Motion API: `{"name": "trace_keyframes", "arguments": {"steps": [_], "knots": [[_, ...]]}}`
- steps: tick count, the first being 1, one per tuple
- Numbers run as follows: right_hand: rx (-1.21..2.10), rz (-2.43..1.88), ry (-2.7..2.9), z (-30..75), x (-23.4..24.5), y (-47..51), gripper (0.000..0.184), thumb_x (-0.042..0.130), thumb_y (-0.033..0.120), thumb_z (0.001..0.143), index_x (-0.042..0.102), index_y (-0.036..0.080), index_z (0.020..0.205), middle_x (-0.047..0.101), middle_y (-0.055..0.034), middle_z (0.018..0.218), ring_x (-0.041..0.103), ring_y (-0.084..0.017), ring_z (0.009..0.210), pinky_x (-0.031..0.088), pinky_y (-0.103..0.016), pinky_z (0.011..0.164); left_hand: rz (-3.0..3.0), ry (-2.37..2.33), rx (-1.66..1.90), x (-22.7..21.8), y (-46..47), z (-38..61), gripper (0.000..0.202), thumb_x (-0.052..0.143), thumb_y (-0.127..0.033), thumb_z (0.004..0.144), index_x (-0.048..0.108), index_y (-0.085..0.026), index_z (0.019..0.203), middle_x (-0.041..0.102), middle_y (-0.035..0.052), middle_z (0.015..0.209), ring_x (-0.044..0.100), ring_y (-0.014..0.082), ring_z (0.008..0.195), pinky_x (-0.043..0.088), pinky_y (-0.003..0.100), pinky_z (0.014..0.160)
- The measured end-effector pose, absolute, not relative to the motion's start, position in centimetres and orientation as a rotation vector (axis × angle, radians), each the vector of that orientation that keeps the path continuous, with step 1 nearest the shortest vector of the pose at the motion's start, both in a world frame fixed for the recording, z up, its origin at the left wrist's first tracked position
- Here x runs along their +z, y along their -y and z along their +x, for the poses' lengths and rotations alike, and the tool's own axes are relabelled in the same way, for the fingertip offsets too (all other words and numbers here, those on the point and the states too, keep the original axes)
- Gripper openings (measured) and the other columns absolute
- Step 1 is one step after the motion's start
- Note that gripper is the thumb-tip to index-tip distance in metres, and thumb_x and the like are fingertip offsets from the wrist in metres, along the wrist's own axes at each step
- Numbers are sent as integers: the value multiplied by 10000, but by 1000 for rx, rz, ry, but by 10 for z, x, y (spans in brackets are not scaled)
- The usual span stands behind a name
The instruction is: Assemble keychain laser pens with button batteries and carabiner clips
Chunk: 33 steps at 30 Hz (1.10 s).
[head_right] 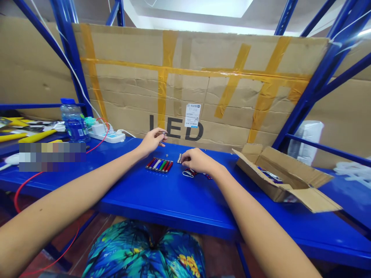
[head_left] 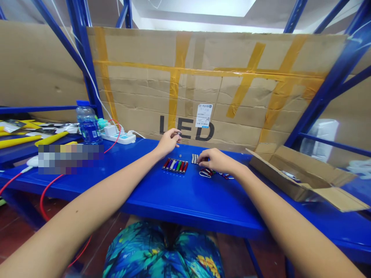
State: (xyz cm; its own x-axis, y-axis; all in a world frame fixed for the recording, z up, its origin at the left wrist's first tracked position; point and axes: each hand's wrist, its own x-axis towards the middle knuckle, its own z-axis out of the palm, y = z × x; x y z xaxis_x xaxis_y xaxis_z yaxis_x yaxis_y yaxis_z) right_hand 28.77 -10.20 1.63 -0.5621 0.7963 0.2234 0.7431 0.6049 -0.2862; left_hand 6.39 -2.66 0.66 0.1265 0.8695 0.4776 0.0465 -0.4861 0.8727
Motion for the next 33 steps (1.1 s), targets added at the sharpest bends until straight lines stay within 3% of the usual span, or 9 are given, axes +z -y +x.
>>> {"name": "trace_keyframes", "arguments": {"steps": [10, 15, 20, 33], "knots": [[69, -1231, 2509, 278, 10, 91, 216, 565, 114, 813, 754, 192, 881, 732, -58, 910, 645, -194, 852, 459, -282, 798, 1787, -831, 1388, 3, 26, 61, 151, 614, -68, 814, 641, -148, 940, 652, 38, 817, 640, 143, 800, 565, 257, 638], [205, -1200, 2521, 279, 15, 102, 190, 585, 143, 797, 757, 205, 851, 731, -47, 902, 637, -189, 832, 466, -287, 770, 1855, -800, 1359, 2, 27, 61, 161, 604, -34, 782, 640, -139, 899, 651, 27, 791, 622, 128, 756, 542, 262, 655], [496, -1287, 2551, 294, 24, 114, 164, 601, 184, 764, 761, 215, 787, 719, -5, 732, 621, -165, 656, 456, -271, 615, 1875, -788, 1338, 2, 27, 60, 155, 619, -50, 769, 630, -141, 893, 663, 32, 804, 639, 137, 780, 543, 269, 667], [568, -1325, 2632, 290, 18, 125, 99, 680, 239, 730, 773, 230, 765, 746, -8, 773, 647, -185, 711, 470, -284, 673, 1910, -774, 1280, -2, 26, 59, 162, 659, -78, 762, 619, -145, 903, 670, 43, 860, 659, 145, 799, 572, 276, 659]]}}
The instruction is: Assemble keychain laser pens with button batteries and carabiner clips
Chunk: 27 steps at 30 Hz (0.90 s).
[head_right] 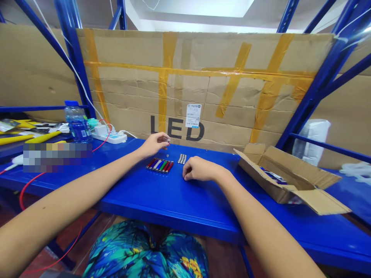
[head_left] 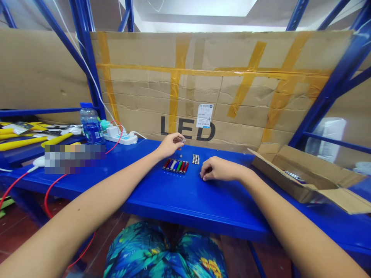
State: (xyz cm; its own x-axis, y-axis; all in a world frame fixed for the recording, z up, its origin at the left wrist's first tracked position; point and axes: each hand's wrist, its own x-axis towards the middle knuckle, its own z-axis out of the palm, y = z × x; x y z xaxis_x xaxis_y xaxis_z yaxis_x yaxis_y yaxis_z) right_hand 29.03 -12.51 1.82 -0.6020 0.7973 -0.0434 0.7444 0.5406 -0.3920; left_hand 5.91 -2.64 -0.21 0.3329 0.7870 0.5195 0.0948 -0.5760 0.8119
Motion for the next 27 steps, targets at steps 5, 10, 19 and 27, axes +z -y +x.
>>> {"name": "trace_keyframes", "arguments": {"steps": [5, 10, 19, 27], "knots": [[496, -1412, 2566, 289, 20, 127, 67, 683, 209, 719, 735, 214, 761, 721, -2, 740, 609, -162, 655, 432, -265, 590, 1854, -729, 1259, -2, 27, 60, 167, 663, -81, 759, 587, -147, 892, 653, 30, 824, 664, 153, 790, 580, 290, 642], [420, -1372, 2537, 289, 19, 126, 103, 628, 166, 762, 724, 196, 784, 705, -10, 728, 596, -150, 639, 423, -250, 578, 1854, -788, 1266, -2, 24, 60, 164, 577, -53, 816, 583, -142, 954, 646, 32, 794, 663, 147, 770, 578, 272, 624], [-116, -1185, 2592, 248, 14, 52, 265, 585, 102, 813, 757, 163, 1005, 749, -94, 977, 651, -205, 868, 449, -273, 769, 1852, -921, 1313, -4, 14, 55, 166, 575, -42, 833, 597, -139, 966, 644, 25, 753, 638, 140, 703, 556, 263, 585], [7, -1239, 2663, 220, 5, 31, 219, 580, 30, 767, 746, 151, 842, 752, -79, 878, 651, -183, 785, 439, -257, 706, 1884, -926, 1297, -8, 10, 52, 153, 612, -84, 832, 595, -151, 968, 637, 10, 745, 637, 140, 704, 539, 253, 589]]}}
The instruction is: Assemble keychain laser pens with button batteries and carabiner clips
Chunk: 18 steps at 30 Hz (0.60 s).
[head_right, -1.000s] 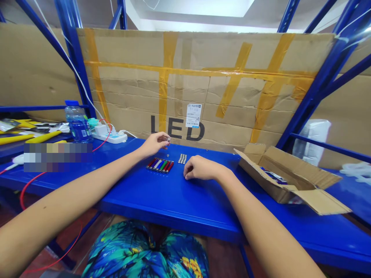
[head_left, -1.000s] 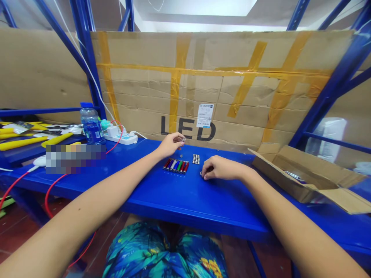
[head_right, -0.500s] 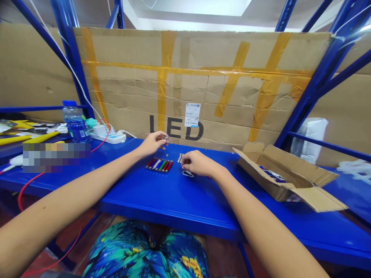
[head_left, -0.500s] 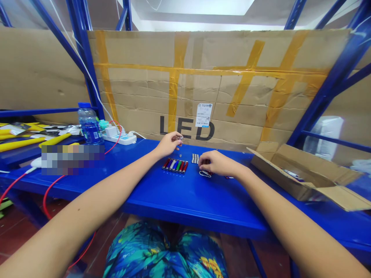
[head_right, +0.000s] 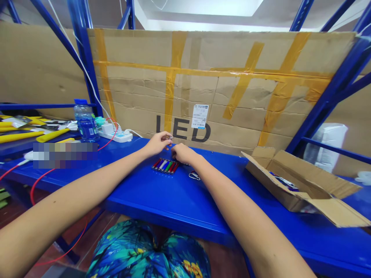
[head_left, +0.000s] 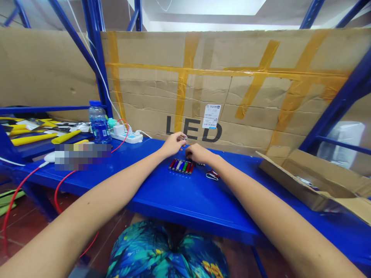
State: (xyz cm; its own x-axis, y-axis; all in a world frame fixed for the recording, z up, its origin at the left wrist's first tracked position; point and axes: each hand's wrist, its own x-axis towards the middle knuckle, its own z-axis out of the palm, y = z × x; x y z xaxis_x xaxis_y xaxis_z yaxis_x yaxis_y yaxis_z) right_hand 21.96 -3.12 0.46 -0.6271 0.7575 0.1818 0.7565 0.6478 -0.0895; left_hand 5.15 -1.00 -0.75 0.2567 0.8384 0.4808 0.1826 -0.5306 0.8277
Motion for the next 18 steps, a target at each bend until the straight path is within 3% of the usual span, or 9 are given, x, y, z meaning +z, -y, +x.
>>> {"name": "trace_keyframes", "arguments": {"steps": [6, 11, 18], "knots": [[186, -1094, 2210, 258, 29, 66, 83, 615, 145, 798, 696, 163, 792, 728, -55, 820, 636, -184, 781, 463, -294, 726, 2026, -899, 1251, -2, 27, 57, 156, 595, -128, 847, 609, -146, 1001, 659, 34, 822, 629, 150, 750, 513, 274, 641], [282, -1029, 1978, 282, 28, 96, 109, 629, 272, 799, 671, 171, 795, 701, -47, 769, 608, -183, 727, 464, -321, 697, 2320, -760, 1187, 2, 55, 74, 147, 608, -175, 846, 658, -156, 983, 701, 42, 943, 617, 152, 852, 477, 300, 782], [446, -1050, 1999, 278, 21, 100, 112, 627, 276, 763, 649, 166, 759, 638, -13, 652, 538, -144, 591, 412, -290, 586, 2467, -745, 1151, 1, 74, 82, 142, 609, -270, 869, 683, -162, 924, 708, 15, 840, 586, 134, 731, 427, 274, 690]]}}
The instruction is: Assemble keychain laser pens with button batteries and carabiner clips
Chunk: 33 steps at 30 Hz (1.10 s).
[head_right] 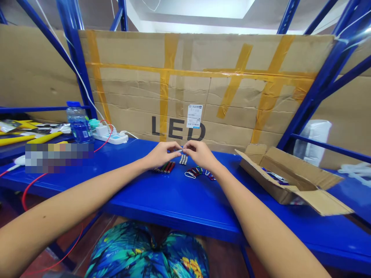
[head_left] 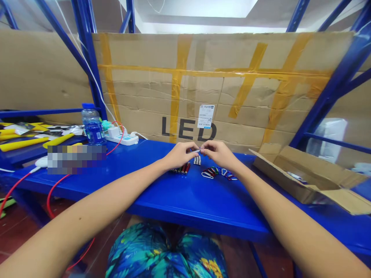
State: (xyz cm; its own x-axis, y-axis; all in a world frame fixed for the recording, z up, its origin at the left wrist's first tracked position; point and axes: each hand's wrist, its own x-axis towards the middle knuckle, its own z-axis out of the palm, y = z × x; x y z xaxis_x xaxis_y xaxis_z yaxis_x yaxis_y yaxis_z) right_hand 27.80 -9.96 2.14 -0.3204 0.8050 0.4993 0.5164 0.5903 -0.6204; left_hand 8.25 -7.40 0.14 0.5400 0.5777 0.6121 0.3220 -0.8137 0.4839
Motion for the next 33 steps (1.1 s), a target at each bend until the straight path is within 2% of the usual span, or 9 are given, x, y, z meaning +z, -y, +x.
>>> {"name": "trace_keyframes", "arguments": {"steps": [7, 12, 15, 21, 27, 33], "knots": [[911, -986, 1734, 271, 14, 97, 255, 755, 374, 670, 620, 158, 680, 612, -18, 576, 506, -118, 480, 400, -273, 488, 2678, -694, 1322, -4, 75, 85, 38, 570, -178, 890, 598, -162, 870, 676, 31, 845, 613, 150, 776, 452, 270, 703], [1369, -988, 1450, 265, 14, 104, 231, 754, 238, 625, 550, 151, 563, 523, 1, 514, 427, -85, 455, 302, -236, 428, 3028, -670, 1274, -8, 72, 84, 136, 430, -189, 966, 528, -167, 874, 630, 75, 865, 597, 183, 818, 469, 301, 719], [1496, -1009, 1362, 265, 16, 108, 181, 696, 181, 648, 542, 143, 559, 502, -1, 517, 413, -80, 456, 302, -233, 428, 3145, -689, 1243, -6, 73, 83, 176, 387, -199, 978, 521, -170, 868, 613, 86, 851, 580, 201, 840, 475, 323, 744], [1399, -1051, 1428, 265, 20, 108, 150, 680, 175, 696, 572, 141, 598, 543, -17, 547, 439, -88, 468, 337, -234, 435, 3130, -745, 1260, -1, 79, 84, 111, 459, -212, 949, 541, -151, 992, 630, 108, 962, 594, 225, 937, 489, 368, 839], [1256, -1051, 1506, 263, 21, 110, 245, 771, 302, 685, 608, 133, 613, 584, -21, 570, 466, -81, 479, 362, -224, 441, 3084, -987, 1168, -3, 80, 85, 178, 419, -268, 981, 546, -146, 1006, 635, 107, 963, 646, 219, 825, 498, 328, 707], [869, -1111, 1712, 262, 21, 109, 184, 658, 287, 796, 622, 146, 685, 641, -34, 619, 494, -97, 473, 394, -242, 455, 2979, -967, 1209, -2, 79, 84, 136, 466, -267, 960, 543, -168, 1011, 652, 72, 937, 640, 189, 807, 475, 293, 701]]}}
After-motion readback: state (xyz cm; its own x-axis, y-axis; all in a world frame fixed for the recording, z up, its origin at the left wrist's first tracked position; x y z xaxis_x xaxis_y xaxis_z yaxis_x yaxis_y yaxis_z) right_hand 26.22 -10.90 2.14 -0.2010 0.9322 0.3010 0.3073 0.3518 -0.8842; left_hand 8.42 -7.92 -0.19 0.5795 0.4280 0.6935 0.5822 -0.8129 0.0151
